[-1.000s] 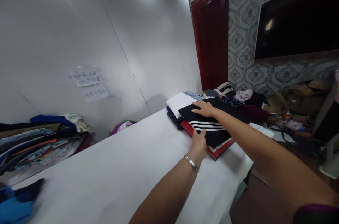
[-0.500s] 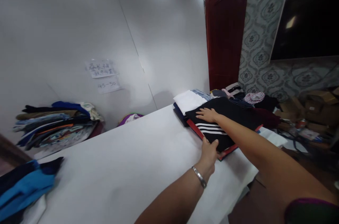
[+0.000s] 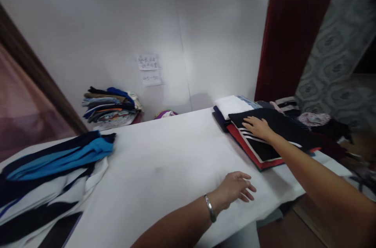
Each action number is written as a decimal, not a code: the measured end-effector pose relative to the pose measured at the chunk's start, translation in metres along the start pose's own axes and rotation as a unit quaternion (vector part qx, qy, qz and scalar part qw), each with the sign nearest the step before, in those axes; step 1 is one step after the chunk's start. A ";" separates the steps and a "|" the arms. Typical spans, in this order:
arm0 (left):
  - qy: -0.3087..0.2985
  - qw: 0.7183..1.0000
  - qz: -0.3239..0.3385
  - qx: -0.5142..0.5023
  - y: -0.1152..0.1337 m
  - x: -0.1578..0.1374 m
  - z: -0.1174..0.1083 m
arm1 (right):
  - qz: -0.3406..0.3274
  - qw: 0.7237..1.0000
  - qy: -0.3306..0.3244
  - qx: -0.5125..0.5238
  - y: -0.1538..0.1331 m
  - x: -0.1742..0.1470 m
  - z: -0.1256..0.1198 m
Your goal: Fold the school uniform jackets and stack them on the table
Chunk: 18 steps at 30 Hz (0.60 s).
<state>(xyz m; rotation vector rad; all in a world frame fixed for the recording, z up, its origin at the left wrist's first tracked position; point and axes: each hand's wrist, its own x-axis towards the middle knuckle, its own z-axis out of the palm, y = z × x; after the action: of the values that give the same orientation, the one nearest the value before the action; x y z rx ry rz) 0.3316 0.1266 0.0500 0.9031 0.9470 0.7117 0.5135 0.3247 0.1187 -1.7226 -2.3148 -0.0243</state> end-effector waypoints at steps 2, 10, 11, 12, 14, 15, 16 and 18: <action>0.024 1.000 -0.004 -0.011 -0.008 -0.008 -0.015 | 0.002 1.000 -0.006 -0.001 -0.004 -0.018 0.007; 0.100 0.992 0.063 -0.048 -0.039 -0.038 -0.076 | -0.144 0.983 0.111 -0.001 -0.006 -0.085 0.080; 0.109 0.990 0.072 -0.049 -0.040 -0.043 -0.084 | -0.162 0.981 0.103 0.026 -0.011 -0.092 0.092; 0.121 0.988 0.079 -0.051 -0.040 -0.049 -0.093 | -0.176 0.979 0.087 0.063 -0.018 -0.098 0.104; 0.145 0.983 0.093 -0.060 -0.038 -0.064 -0.109 | -0.191 0.968 0.028 0.159 -0.038 -0.111 0.124; 0.155 0.980 0.101 -0.067 -0.036 -0.073 -0.118 | -0.191 0.960 -0.008 0.205 -0.050 -0.117 0.132; 0.167 0.977 0.107 -0.075 -0.034 -0.081 -0.126 | -0.187 0.951 -0.045 0.243 -0.064 -0.123 0.138; 0.194 0.971 0.116 -0.081 -0.028 -0.100 -0.143 | -0.176 0.934 -0.103 0.292 -0.092 -0.131 0.146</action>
<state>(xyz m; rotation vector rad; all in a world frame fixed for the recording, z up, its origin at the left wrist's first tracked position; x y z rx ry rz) 0.1641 0.0771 0.0203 0.7492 1.1169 1.1801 0.4329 0.1985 -0.0377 -1.0490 -2.4011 0.7327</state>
